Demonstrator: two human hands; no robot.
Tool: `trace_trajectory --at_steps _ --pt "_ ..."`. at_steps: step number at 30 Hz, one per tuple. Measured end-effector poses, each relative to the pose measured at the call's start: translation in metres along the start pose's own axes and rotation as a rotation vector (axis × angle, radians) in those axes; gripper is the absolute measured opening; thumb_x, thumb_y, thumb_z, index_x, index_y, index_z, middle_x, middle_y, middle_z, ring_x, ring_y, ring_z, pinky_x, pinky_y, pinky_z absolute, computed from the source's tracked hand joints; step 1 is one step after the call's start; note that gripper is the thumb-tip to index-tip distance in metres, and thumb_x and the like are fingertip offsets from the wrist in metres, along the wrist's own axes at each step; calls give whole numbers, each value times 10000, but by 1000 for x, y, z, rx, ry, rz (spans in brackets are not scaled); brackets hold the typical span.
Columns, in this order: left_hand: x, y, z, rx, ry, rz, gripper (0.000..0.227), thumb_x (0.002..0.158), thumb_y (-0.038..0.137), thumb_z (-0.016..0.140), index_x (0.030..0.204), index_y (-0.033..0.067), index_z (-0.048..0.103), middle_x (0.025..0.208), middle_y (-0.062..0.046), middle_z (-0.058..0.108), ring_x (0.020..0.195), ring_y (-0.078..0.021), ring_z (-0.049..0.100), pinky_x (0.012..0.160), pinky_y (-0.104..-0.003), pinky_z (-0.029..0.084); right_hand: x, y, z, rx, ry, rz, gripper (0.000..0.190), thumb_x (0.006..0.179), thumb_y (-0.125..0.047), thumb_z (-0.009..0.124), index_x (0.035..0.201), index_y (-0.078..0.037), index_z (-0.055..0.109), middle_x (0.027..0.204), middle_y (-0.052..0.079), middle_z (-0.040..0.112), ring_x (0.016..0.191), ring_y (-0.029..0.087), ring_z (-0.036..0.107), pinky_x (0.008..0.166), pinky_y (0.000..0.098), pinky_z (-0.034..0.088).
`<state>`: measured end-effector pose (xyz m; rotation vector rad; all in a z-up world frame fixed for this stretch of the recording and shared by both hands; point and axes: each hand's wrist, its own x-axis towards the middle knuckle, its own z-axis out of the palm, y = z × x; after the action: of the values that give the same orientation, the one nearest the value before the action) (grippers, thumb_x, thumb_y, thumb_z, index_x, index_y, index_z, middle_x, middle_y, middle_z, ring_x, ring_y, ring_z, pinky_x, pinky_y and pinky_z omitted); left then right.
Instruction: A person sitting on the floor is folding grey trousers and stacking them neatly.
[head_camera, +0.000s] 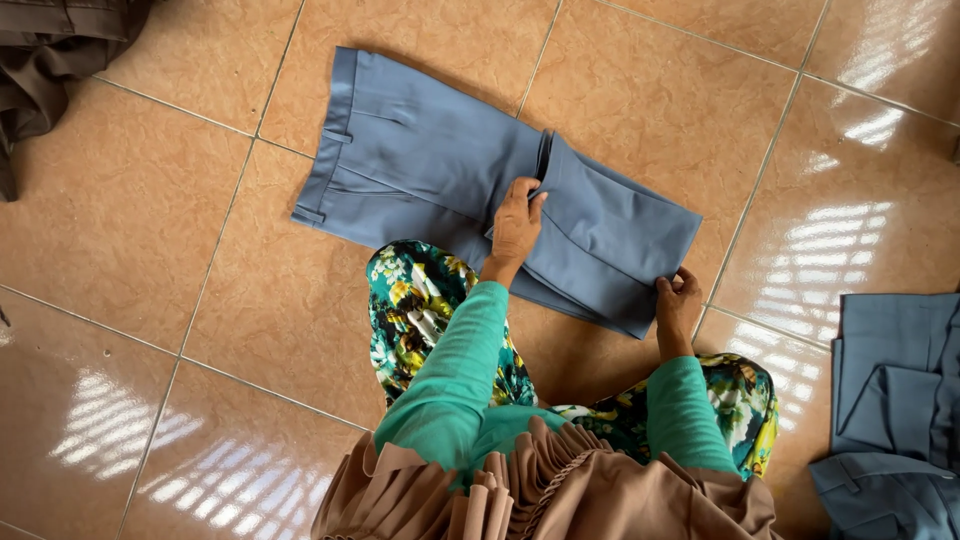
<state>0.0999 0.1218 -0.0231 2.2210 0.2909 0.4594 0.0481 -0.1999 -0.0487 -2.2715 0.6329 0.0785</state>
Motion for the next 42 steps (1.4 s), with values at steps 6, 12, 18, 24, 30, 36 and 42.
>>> trace_trajectory --at_steps 6,12,18,24,30,36,42 --pt "-20 -94 30 336 -70 -349 316 856 508 740 970 263 577 1109 23 520 1050 -283 639 776 -483 574 -4 -8 -4 -34 -12 30 496 886 -299 722 1337 -98 668 961 98 604 932 317 670 826 453 520" --pt "-21 -58 14 448 55 -218 295 778 441 822 815 240 609 1007 8 573 926 -266 653 728 -443 526 -4 -6 -3 -61 -18 21 490 894 -297 721 1338 -99 660 984 123 579 962 381 653 877 499 501" --pt "-31 -61 6 501 85 -296 240 853 408 739 930 278 552 688 41 721 644 -239 748 682 -421 574 -7 -12 -8 -56 -28 29 494 905 -328 719 1350 -125 654 995 107 573 968 353 654 878 482 502" --pt "-42 -70 7 627 46 -105 370 809 254 773 1092 250 536 1057 -35 571 881 -277 636 668 -432 516 1 4 -13 -38 -108 68 570 920 -441 771 1337 -74 644 1014 168 666 934 359 698 724 438 580" --pt "-68 -55 -3 560 -333 -241 649 882 72 680 1484 176 459 1213 -107 519 1041 -308 585 787 -417 552 -5 -6 -24 40 -227 110 632 867 -465 874 1160 67 699 909 261 691 809 389 717 612 429 620" --pt "-85 -67 34 328 -367 -118 827 819 41 709 1571 168 390 1264 -140 512 1099 -351 588 945 -444 559 -45 -105 -105 812 -122 177 229 882 -184 833 930 -145 613 790 -4 628 646 121 666 537 207 561" --pt "-121 25 46 -239 -518 -21 867 717 -196 486 1525 117 446 1525 -135 505 1345 -346 526 1107 -339 430 -66 -181 -180 828 -50 41 229 936 -171 674 1138 -80 619 991 28 666 744 56 608 703 132 516"
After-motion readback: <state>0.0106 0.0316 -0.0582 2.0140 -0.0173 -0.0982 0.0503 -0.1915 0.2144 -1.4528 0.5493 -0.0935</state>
